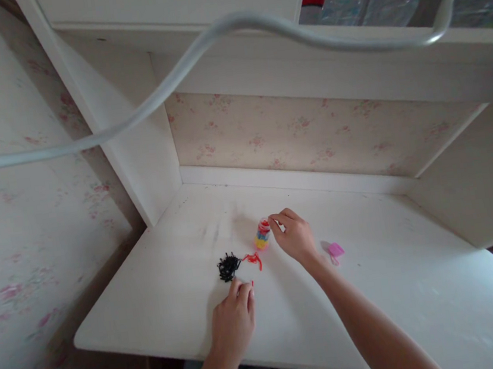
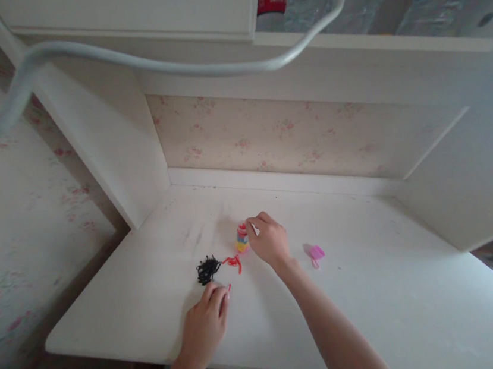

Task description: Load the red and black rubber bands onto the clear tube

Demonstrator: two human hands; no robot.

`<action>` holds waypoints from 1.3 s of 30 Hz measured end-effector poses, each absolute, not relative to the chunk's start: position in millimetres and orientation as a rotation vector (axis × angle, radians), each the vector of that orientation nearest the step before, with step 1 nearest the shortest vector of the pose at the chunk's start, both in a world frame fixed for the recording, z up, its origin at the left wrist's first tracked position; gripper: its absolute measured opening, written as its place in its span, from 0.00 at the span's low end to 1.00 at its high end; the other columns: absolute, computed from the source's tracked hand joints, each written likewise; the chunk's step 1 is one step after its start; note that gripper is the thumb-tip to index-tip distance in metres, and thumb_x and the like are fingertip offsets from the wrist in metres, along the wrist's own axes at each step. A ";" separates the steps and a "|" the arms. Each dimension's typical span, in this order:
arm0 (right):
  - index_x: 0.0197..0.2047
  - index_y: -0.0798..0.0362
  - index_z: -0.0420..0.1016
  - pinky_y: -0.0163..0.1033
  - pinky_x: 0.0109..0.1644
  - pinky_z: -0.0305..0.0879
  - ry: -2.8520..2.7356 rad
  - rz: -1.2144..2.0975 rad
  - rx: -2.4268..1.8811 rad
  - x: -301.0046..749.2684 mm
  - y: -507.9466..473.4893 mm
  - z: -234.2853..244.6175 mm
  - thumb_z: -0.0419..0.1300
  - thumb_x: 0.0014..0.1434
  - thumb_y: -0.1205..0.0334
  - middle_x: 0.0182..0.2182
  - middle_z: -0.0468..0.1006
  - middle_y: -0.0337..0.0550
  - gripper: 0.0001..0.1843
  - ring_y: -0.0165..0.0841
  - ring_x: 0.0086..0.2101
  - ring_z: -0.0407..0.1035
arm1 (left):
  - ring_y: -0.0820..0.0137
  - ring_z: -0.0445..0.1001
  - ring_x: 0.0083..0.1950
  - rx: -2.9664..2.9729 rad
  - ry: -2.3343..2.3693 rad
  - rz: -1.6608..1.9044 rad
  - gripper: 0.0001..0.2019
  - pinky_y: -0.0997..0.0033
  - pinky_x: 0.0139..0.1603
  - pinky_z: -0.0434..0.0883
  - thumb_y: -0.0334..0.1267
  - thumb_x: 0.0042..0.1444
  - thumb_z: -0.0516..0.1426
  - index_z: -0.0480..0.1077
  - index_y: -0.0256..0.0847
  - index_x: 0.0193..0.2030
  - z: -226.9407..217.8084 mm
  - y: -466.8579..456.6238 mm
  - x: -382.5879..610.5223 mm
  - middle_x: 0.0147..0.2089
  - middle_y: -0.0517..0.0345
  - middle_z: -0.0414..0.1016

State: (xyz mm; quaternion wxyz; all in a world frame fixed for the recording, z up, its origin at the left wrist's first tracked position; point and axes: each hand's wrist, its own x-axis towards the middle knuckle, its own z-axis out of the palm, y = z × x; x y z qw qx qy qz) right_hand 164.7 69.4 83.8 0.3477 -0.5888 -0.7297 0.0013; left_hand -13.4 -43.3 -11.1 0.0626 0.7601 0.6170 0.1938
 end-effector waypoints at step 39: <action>0.44 0.42 0.74 0.35 0.34 0.57 -2.167 0.088 -1.776 155.4 61.8 97.0 0.50 0.61 0.47 0.41 0.68 0.40 0.16 0.29 0.31 0.67 | 0.73 0.74 0.33 2.293 1.834 0.616 0.11 0.73 0.28 0.62 0.38 0.64 0.44 0.67 0.46 0.39 -11.9 -42.1 -15.0 0.40 0.61 0.71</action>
